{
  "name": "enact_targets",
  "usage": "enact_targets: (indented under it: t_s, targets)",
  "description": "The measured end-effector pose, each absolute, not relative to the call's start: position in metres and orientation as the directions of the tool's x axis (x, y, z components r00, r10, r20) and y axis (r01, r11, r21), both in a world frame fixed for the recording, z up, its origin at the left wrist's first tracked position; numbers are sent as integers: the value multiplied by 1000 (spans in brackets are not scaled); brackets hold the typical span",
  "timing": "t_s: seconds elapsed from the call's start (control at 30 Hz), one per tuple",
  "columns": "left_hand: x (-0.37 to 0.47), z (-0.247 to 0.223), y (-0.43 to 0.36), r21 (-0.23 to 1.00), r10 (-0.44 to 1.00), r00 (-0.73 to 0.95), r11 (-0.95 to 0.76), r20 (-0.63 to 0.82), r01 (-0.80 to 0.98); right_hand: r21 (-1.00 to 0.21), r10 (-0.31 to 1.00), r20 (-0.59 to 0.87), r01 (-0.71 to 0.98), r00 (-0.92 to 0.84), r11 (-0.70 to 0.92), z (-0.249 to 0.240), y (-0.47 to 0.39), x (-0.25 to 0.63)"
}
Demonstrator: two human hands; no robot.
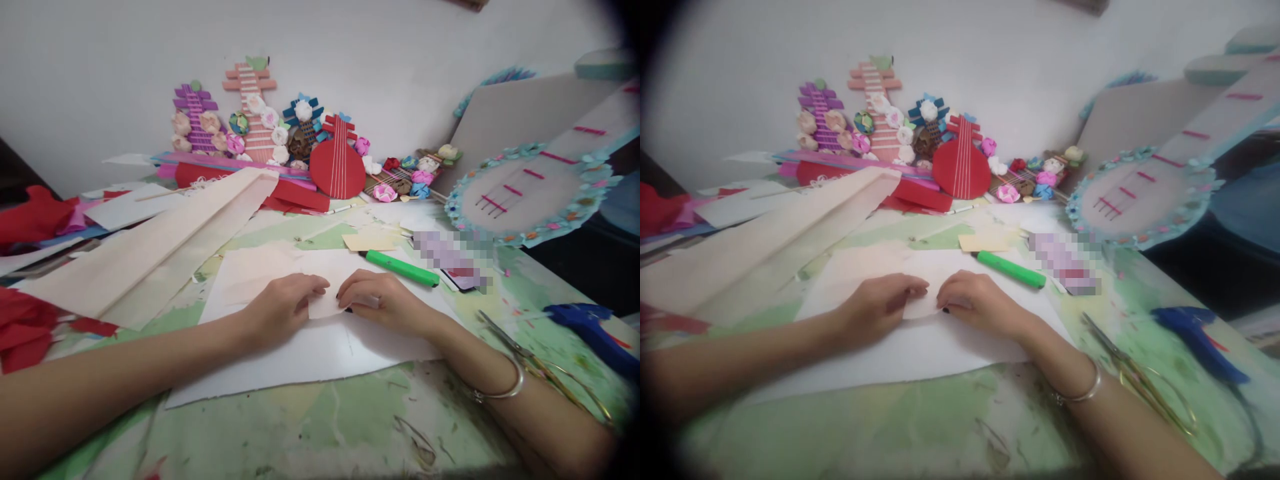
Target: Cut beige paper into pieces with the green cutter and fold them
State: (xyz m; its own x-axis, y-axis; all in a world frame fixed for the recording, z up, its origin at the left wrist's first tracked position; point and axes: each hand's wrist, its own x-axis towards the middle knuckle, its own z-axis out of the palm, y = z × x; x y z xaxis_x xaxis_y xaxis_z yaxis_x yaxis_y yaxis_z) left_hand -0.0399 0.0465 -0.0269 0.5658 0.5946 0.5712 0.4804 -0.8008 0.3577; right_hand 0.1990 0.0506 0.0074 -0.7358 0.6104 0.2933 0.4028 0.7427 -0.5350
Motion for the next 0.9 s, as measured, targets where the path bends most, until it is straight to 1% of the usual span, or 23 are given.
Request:
enact_targets:
  t_s: [0.07, 0.17, 0.23, 0.27, 0.33, 0.4, 0.47, 0.53, 0.6, 0.67, 0.77, 0.83, 0.9]
  targets:
    - [-40, -27, 46, 352, 564, 584, -824, 584, 444, -549, 619, 281, 407, -733, 730, 8, 50, 198]
    - [-39, -25, 45, 302, 452, 639, -892, 622, 337, -584, 676, 220, 460, -703, 669, 12, 49, 200]
    - [-39, -24, 45, 313, 417, 672, -908, 612, 279, -624, 712, 177, 482, -679, 615, 13, 50, 200]
    - [-39, -22, 46, 343, 433, 678, -899, 594, 273, -646, 727, 158, 487, -668, 588, 13, 50, 201]
    - [-39, -20, 46, 444, 529, 660, -839, 533, 314, -684, 747, 130, 486, -652, 544, 13, 52, 202]
    - [-39, -17, 48, 561, 648, 617, -740, 446, 372, -707, 759, 113, 485, -642, 515, 12, 54, 203]
    - [-39, -16, 50, 669, 725, 586, -639, 361, 379, -725, 761, 98, 477, -642, 496, 11, 55, 205]
    - [-40, -15, 52, 747, 747, 589, -574, 309, 336, -742, 745, 90, 455, -661, 493, 12, 55, 207]
    - [-41, -17, 54, 779, 728, 616, -559, 300, 282, -746, 696, 87, 416, -712, 519, 14, 54, 209]
    - [-43, -18, 55, 765, 668, 662, -605, 338, 220, -735, 627, 97, 369, -773, 568, 16, 53, 209]
    - [-45, -18, 57, 687, 530, 731, -717, 429, 117, -706, 548, 115, 320, -828, 631, 17, 51, 208]
    - [-45, -16, 57, 641, 459, 768, -763, 446, 84, -689, 533, 120, 316, -837, 652, 17, 50, 207]
    - [-45, -13, 57, 620, 427, 799, -780, 424, 88, -667, 543, 126, 334, -831, 666, 16, 50, 206]
